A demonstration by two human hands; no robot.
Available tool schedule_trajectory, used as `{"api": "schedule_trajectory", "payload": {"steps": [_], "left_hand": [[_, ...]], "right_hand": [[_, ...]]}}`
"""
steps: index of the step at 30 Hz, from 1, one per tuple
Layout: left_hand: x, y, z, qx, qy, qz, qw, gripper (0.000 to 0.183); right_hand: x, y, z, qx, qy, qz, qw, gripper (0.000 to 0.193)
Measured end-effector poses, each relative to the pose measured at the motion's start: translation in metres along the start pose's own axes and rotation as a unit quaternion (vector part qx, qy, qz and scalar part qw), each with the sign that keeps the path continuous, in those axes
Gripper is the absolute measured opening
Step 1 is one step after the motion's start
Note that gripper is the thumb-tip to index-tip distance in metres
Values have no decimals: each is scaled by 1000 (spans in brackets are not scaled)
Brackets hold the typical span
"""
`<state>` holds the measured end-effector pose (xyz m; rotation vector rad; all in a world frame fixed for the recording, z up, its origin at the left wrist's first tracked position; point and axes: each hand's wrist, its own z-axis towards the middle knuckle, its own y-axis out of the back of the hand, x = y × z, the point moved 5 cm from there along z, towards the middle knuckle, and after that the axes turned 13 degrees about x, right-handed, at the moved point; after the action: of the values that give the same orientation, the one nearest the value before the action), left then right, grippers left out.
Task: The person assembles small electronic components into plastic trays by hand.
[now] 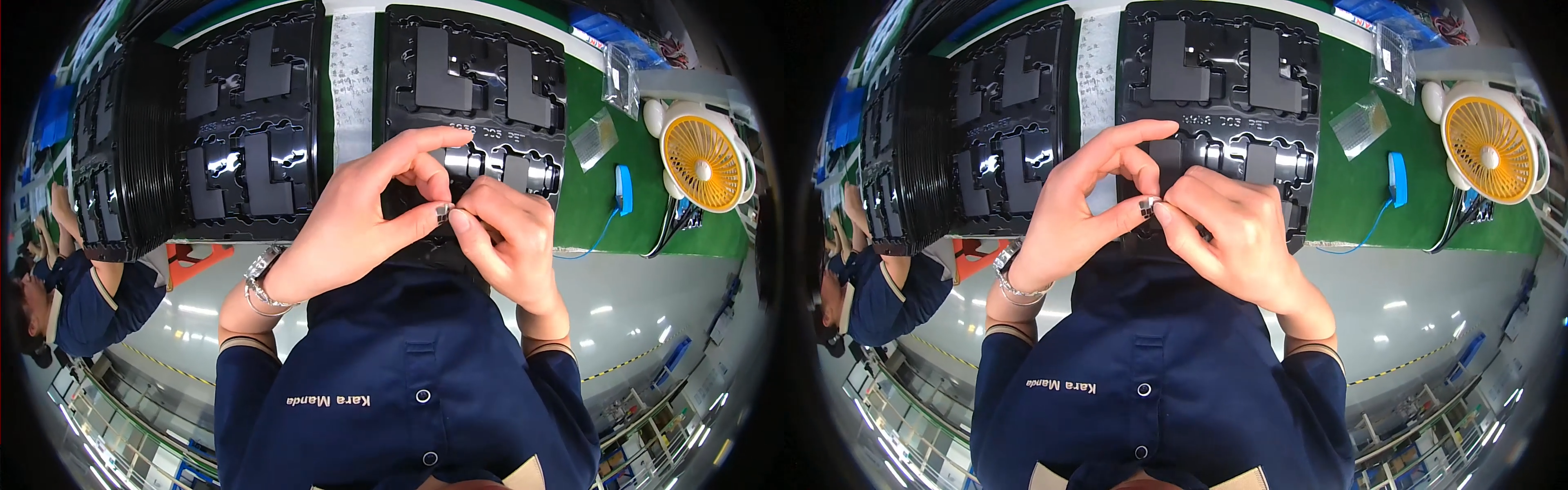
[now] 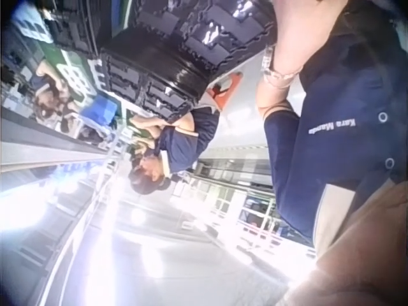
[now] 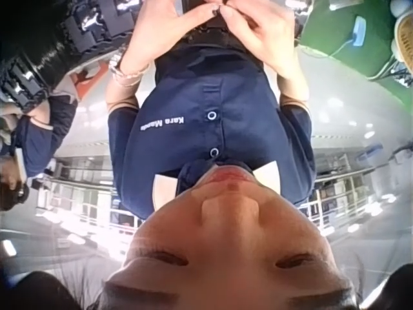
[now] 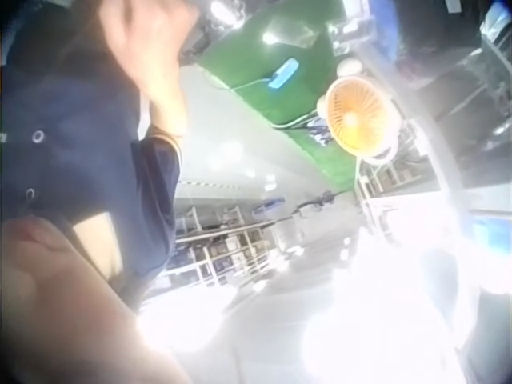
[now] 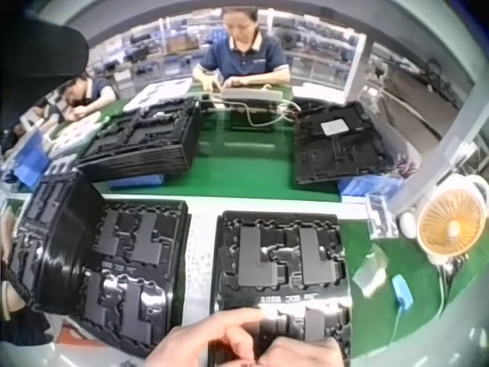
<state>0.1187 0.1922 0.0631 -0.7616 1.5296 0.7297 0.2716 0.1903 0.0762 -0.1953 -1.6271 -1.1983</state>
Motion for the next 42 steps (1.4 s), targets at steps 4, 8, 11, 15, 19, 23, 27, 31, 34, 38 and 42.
{"api": "schedule_trajectory", "payload": {"steps": [4, 8, 11, 15, 19, 23, 27, 31, 34, 38, 42], "left_hand": [[6, -6, 7, 27, 29, -18, 999, 51], [4, 4, 23, 20, 32, 81, 996, 36], [-4, 25, 45, -40, -5, 335, 941, 29], [6, 51, 78, -121, -62, 543, 829, 29], [18, 57, 94, -108, -28, 600, 792, 33], [19, 57, 99, -115, 1, 615, 780, 34], [12, 72, 97, -105, 3, 435, 894, 35], [21, 61, 83, -39, 96, 87, 991, 32], [31, 57, 79, -7, 109, 79, 991, 29], [22, 53, 73, 20, 126, 46, 991, 22], [17, 52, 65, 15, 121, -122, 985, 20]], "right_hand": [[-3, 5, -5, -39, 9, -15, 999, 11], [-9, 17, -10, -67, -5, 29, 997, 10], [-18, 29, -11, -117, -6, 74, 990, 9], [-22, 43, -8, -133, -3, 89, 987, 10], [-29, 48, -5, -116, -15, 95, 988, 12], [-35, 50, 5, -98, -27, 111, 989, 11], [-35, 54, 19, -87, -20, 117, 989, 11], [-37, 57, 33, -82, -25, 110, 990, 10], [-38, 55, 46, -67, -71, 92, 991, 10], [-43, 50, 54, -112, -91, 61, 988, 6], [-46, 44, 55, -87, -107, 91, 986, 4]]}}
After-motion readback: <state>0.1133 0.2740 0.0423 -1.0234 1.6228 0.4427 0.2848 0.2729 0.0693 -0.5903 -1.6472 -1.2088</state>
